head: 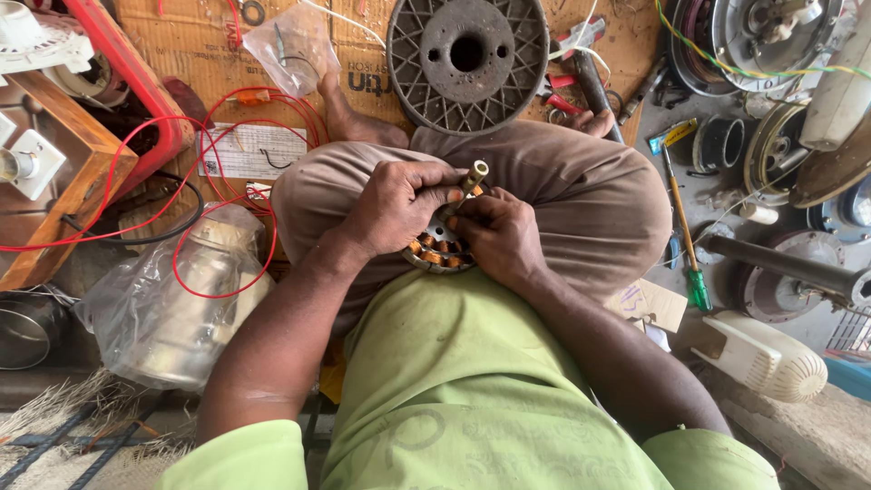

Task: The person repairs a fan motor while sitting on the floor, connecting wires to the stator coils and threading them through the central shaft. They use a screwdriver to probe the coils and manipulate thin wires by hand.

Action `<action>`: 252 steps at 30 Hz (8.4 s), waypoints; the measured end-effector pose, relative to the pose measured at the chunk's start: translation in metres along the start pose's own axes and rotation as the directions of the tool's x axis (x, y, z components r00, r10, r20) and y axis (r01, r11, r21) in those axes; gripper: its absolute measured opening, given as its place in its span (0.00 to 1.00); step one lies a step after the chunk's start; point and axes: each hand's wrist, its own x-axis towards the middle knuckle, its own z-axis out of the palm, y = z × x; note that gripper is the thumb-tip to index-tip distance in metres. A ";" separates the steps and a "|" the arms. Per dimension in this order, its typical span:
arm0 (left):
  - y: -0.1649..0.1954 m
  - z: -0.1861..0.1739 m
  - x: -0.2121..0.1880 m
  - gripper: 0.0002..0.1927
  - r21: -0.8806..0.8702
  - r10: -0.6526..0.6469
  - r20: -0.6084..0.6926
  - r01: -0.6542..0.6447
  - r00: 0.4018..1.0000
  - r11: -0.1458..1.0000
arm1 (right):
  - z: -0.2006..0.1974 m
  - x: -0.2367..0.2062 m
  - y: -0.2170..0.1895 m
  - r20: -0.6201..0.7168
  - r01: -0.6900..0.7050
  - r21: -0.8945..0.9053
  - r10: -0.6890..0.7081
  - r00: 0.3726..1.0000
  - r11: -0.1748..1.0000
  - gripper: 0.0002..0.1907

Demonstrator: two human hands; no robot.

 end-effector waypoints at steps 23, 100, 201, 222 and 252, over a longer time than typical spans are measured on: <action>0.008 -0.021 0.009 0.13 -0.475 -0.147 0.305 0.284 0.941 0.833 | -0.071 0.000 -0.062 0.357 0.475 -0.116 -0.410 0.839 0.872 0.12; -0.001 0.016 0.006 0.13 -0.364 -0.206 0.180 0.259 0.962 0.894 | -0.112 -0.114 0.032 -0.048 0.123 -0.469 -0.164 0.985 0.875 0.18; 0.022 0.075 -0.015 0.12 -0.114 -0.233 -0.221 0.213 0.947 0.971 | -0.130 -0.065 -0.019 -0.004 0.216 -0.028 -0.216 0.976 0.976 0.14; 0.015 0.080 -0.023 0.08 -0.242 -0.296 -0.231 0.240 0.927 0.940 | -0.146 -0.016 -0.064 0.387 -0.071 -0.272 0.176 0.905 0.960 0.14; 0.063 0.111 0.036 0.12 0.731 0.179 0.169 -0.245 0.969 0.637 | -0.198 0.034 -0.042 0.633 -0.341 -0.075 0.309 0.710 0.937 0.15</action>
